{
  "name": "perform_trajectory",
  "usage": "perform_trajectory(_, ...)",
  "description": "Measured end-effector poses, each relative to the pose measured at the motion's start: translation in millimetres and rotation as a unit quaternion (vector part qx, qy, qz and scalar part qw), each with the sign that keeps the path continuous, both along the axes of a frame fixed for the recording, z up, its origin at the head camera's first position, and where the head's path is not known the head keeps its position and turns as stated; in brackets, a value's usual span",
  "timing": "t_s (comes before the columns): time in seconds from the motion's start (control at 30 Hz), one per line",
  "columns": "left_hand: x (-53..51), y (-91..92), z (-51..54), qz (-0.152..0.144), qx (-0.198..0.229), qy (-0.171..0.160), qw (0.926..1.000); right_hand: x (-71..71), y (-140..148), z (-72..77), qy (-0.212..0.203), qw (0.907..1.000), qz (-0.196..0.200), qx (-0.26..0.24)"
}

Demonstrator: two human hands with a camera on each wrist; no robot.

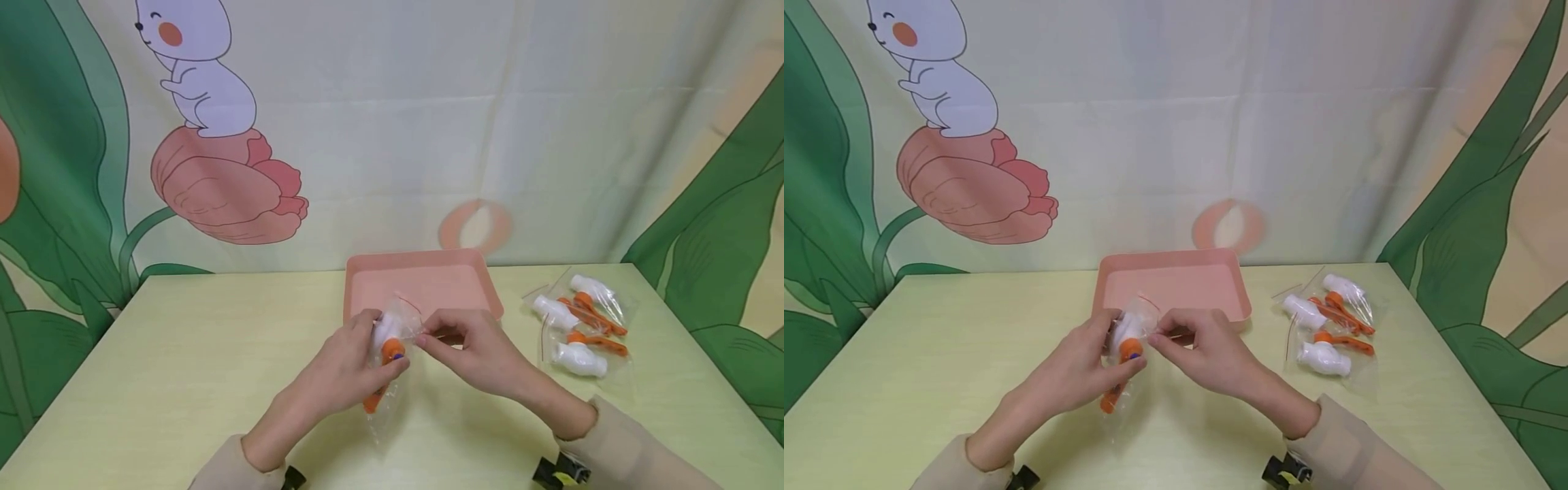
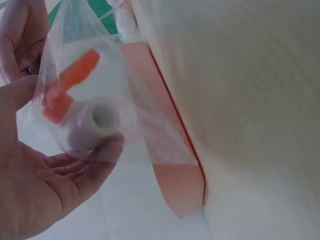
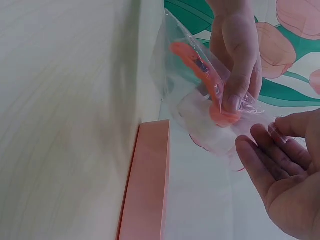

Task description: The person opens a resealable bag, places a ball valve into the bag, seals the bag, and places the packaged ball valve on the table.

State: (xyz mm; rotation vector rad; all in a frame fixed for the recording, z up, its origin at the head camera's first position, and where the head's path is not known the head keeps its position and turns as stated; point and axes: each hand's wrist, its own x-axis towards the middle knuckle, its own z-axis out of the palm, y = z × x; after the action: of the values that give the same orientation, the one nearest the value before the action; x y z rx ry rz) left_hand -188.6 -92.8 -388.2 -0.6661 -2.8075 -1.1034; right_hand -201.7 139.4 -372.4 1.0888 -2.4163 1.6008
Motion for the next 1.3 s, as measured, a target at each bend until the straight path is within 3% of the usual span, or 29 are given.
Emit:
perform_trajectory(0.23,-0.5,-0.6,-1.5,-0.023,0.014,-0.025,0.9993,-0.1,-2.1,5.8,0.001,1.0,-0.003,0.001)
perform_trajectory(0.53,-0.4,-1.1,-3.8,-0.068,0.073,-0.074,0.9922,0.6,-2.0,11.4,0.003,1.0,-0.004,0.002)
perform_trajectory(0.7,0.2,-1.2,-1.6,-0.061,0.081,-0.078,0.9918,0.8,-0.4,14.6,0.0,1.0,-0.005,0.0)
perform_trajectory(0.9,0.4,-0.8,0.8,-0.055,0.108,-0.109,0.9866,0.7,1.4,19.5,-0.028,0.9994,0.001,-0.019)
perform_trajectory(1.07,-1.7,-1.5,1.2,-0.042,0.116,-0.097,0.9877,1.6,2.4,24.2,-0.043,0.9986,0.002,-0.031)
perform_trajectory(1.2,-4.6,-2.3,-1.6,-0.039,0.151,-0.105,0.9821,2.3,2.7,26.0,-0.052,0.9976,0.009,-0.045)
perform_trajectory(1.3,-7.4,-1.8,-3.9,-0.038,0.195,-0.109,0.9739,3.1,3.0,27.3,-0.062,0.996,0.019,-0.062)
